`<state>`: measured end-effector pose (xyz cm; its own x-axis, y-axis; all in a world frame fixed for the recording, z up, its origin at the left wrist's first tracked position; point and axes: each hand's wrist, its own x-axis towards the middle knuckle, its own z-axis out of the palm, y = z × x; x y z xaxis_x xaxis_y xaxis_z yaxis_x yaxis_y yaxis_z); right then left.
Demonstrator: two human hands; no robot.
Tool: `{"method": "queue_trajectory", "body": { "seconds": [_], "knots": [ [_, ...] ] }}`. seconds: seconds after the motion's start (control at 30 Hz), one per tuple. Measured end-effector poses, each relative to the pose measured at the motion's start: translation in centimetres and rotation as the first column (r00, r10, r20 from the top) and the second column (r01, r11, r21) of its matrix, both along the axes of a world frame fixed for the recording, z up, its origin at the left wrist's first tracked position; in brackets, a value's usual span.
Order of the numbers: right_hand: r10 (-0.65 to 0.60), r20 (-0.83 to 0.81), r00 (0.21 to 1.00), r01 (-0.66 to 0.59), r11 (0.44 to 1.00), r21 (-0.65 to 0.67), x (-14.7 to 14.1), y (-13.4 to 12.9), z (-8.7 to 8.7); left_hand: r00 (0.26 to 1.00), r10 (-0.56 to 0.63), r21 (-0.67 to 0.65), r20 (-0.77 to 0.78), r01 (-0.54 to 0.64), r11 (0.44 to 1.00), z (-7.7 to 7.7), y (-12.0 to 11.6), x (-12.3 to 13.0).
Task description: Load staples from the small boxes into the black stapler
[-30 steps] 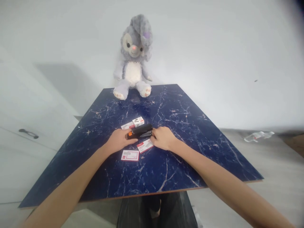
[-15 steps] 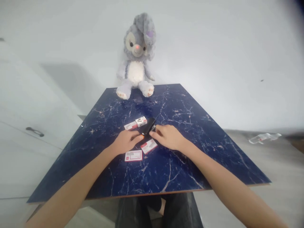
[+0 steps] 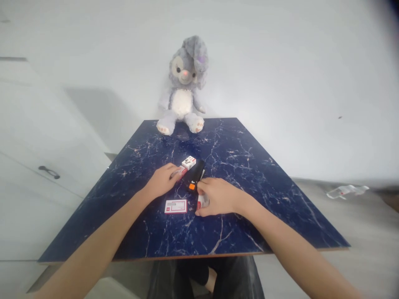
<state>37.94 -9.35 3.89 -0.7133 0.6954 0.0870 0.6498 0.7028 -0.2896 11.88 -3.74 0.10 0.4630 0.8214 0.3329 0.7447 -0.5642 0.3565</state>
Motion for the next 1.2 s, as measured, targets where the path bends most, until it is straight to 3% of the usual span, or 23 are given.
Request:
{"method": "queue_trajectory", "body": {
  "seconds": [0.17, 0.27, 0.37, 0.47, 0.53, 0.7, 0.8, 0.9, 0.97, 1.07, 1.2],
  "knots": [
    [0.079, -0.148, 0.986, -0.085, 0.996, -0.034, 1.2, -0.4, 2.4, 0.990, -0.131, -0.112, 0.050, 0.136, 0.984, 1.4, -1.8, 1.3],
    [0.104, -0.326, 0.940, -0.099, 0.995, 0.031, 1.8, -0.2, 3.1, 0.980, -0.154, -0.195, 0.127, 0.177, 0.965, 2.1, -2.2, 1.3],
    [0.176, -0.470, 0.865, -0.064, 0.967, 0.246, 1.4, 0.2, 2.2, 0.963, -0.109, -0.341, 0.248, 0.192, 0.920, 2.4, -2.2, 1.2],
    [0.279, -0.461, 0.842, -0.062, 0.900, 0.432, 0.4, 0.7, 0.6, 0.940, -0.119, -0.400, 0.320, 0.248, 0.882, 2.2, -2.0, 1.0],
    [0.284, -0.441, 0.852, -0.049, 0.880, 0.473, -0.2, 0.9, -0.3, 0.921, -0.094, -0.425, 0.379, 0.263, 0.866, 1.6, -1.7, 0.9],
    [0.144, -0.307, 0.941, 0.023, 0.877, 0.480, -1.7, 1.2, -1.8, 0.879, 0.055, -0.500, 0.473, 0.216, 0.838, 0.1, -0.8, 0.5],
    [0.076, -0.161, 0.984, 0.008, 0.885, 0.465, -2.4, 1.1, -2.1, 0.916, 0.029, -0.475, 0.400, 0.181, 0.861, 0.7, -0.9, 0.5],
    [0.060, -0.138, 0.989, 0.007, 0.897, 0.443, -2.4, 0.8, -1.9, 0.975, -0.046, -0.394, 0.219, 0.131, 0.910, 2.5, -1.9, 0.4],
    [0.059, -0.224, 0.973, 0.040, 0.911, 0.411, -2.0, 0.6, -1.5, 0.991, -0.096, -0.382, 0.089, 0.123, 0.916, 3.8, -3.1, 0.3],
    [-0.029, -0.441, 0.897, 0.184, 0.932, 0.311, -1.1, 0.6, -1.2, 0.976, -0.210, -0.436, -0.059, 0.165, 0.885, 5.1, -4.8, 0.3],
    [-0.195, -0.636, 0.747, 0.369, 0.917, 0.152, 0.2, 1.6, -1.3, 0.947, -0.308, -0.450, -0.092, 0.236, 0.861, 5.8, -5.3, -0.1]
  ]
}}
